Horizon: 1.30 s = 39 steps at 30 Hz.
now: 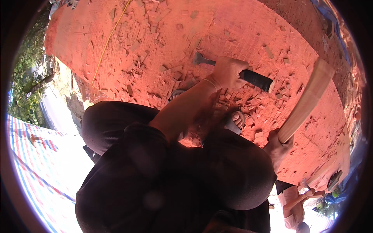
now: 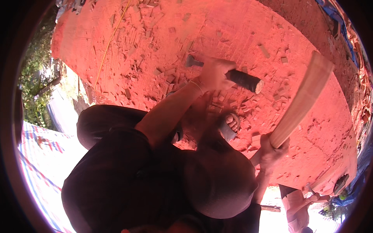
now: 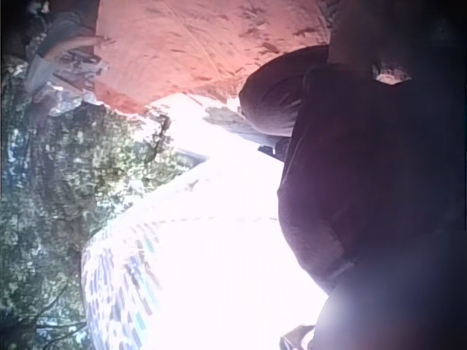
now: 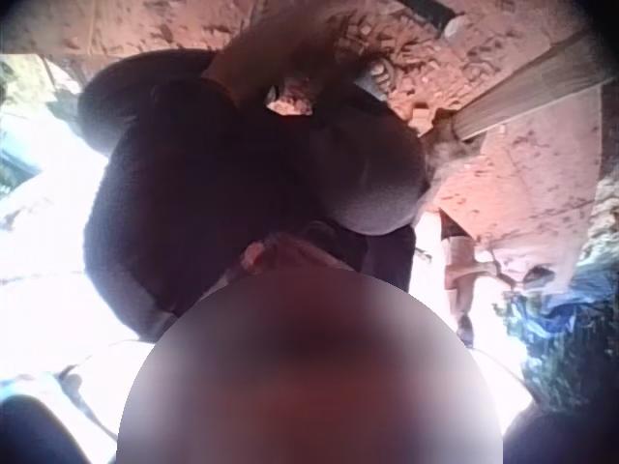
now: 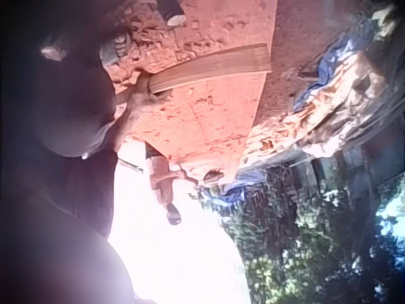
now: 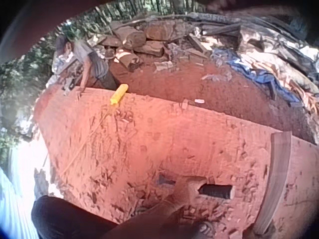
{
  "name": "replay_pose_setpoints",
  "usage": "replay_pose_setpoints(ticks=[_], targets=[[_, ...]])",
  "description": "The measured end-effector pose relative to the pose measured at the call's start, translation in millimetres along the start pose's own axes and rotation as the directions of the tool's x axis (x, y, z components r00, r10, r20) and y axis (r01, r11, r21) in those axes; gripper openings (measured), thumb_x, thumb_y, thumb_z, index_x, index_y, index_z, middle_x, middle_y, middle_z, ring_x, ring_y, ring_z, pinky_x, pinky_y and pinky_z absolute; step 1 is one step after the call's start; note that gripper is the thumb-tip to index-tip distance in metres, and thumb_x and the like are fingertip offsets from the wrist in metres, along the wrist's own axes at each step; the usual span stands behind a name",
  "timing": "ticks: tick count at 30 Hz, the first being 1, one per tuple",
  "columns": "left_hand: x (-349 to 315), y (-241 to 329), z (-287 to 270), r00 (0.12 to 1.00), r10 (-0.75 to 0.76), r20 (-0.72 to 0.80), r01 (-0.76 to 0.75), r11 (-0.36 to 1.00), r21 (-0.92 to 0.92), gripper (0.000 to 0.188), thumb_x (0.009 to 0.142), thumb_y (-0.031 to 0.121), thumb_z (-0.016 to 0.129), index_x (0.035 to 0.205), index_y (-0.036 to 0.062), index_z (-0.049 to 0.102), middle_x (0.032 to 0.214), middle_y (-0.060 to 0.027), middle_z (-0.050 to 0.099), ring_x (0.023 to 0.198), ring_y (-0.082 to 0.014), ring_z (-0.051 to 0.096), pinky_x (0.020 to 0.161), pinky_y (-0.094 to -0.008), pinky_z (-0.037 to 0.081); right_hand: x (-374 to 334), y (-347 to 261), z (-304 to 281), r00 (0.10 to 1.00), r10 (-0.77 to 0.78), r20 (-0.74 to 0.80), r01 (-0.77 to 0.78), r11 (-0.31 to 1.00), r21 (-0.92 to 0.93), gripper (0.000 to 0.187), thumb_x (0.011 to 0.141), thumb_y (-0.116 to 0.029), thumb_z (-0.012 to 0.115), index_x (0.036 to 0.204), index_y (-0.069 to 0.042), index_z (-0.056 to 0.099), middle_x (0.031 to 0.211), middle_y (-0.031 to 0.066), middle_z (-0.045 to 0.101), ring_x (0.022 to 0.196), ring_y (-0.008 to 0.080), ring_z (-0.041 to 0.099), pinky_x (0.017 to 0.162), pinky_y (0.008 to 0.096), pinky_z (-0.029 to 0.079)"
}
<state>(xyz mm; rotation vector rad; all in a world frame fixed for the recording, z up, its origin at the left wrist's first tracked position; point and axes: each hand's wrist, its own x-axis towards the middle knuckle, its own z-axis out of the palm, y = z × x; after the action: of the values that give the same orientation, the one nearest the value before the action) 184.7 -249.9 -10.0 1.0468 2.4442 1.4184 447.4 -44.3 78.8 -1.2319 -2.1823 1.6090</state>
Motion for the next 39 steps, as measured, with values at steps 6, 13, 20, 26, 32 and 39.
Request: replay_pose_setpoints(ticks=[6,13,20,26,32,39], targets=[[-3.6,-4.3,10.9,0.998,0.031,-0.052,-0.027,0.997,0.072,0.023,0.064,0.023,0.073,0.067,0.0103,0.054,0.061,-0.01,0.055,0.059,-0.0337,0.061,0.051,-0.043,0.045,44.0,-162.8,-32.9,0.853,-0.116,-0.509,0.401,0.77,0.497,0.034,0.089,-0.027,0.064,0.104,0.004,0.062,0.087,0.0104,0.06,0.084,0.0226,0.06,0.083,0.0347,0.048],[-8.5,-8.7,7.3,0.991,-0.027,0.131,0.012,0.994,0.112,0.023,0.063,0.024,0.074,0.069,0.011,0.056,0.064,-0.0101,0.057,0.062,-0.0345,0.062,0.054,-0.0451,0.046,-20.3,-8.8,82.8,0.906,0.421,0.046,-0.424,0.901,0.092,0.031,0.071,0.002,0.069,0.101,0.001,0.06,0.076,0.001,0.055,0.064,0.0097,0.049,0.056,0.0305,0.042],[-7.4,-18.8,15.6,0.999,0.037,0.007,-0.037,0.986,0.165,0.023,0.066,0.03,0.076,0.069,0.014,0.059,0.064,-0.0069,0.06,0.061,-0.0306,0.064,0.053,-0.0424,0.047,16.1,-69.1,-48.5,0.967,0.085,-0.242,0.007,0.934,0.358,0.025,0.089,-0.021,0.065,0.099,0.002,0.062,0.078,0.0089,0.062,0.075,0.0166,0.059,0.082,0.0331,0.049],[-9.9,-23.0,11.6,0.999,0.005,0.048,-0.013,0.986,0.168,0.024,0.066,0.028,0.076,0.07,0.0124,0.058,0.066,-0.0089,0.06,0.064,-0.0323,0.065,0.054,-0.0444,0.047,12.6,-101.4,83.3,0.956,0.189,-0.225,-0.131,0.96,0.248,0.023,0.076,-0.005,0.067,0.097,0.001,0.061,0.078,0.0062,0.059,0.073,0.0164,0.056,0.071,0.0344,0.047],[-16.6,-28.3,6.7,0.996,0.027,0.08,-0.042,0.98,0.196,0.023,0.066,0.027,0.076,0.074,0.0125,0.06,0.068,-0.0072,0.063,0.065,-0.0307,0.066,0.057,-0.0445,0.05,-8.6,3.1,38.2,0.941,0.316,0.12,-0.333,0.928,0.167,0.023,0.075,-0.001,0.07,0.096,0.0,0.061,0.071,0.0052,0.062,0.056,0.0129,0.054,0.055,0.028,0.045],[0.9,7.2,10.8,1.0,0.003,0.026,-0.006,0.995,0.101,0.025,0.065,0.026,0.076,0.075,0.0106,0.059,0.07,-0.0071,0.064,0.066,-0.0307,0.067,0.059,-0.0454,0.051,32.7,-61.2,-65.7,0.942,-0.02,-0.336,0.207,0.822,0.53,0.029,0.092,-0.028,0.066,0.102,-0.001,0.06,0.087,0.0075,0.057,0.081,0.019,0.057,0.076,0.0325,0.048]])
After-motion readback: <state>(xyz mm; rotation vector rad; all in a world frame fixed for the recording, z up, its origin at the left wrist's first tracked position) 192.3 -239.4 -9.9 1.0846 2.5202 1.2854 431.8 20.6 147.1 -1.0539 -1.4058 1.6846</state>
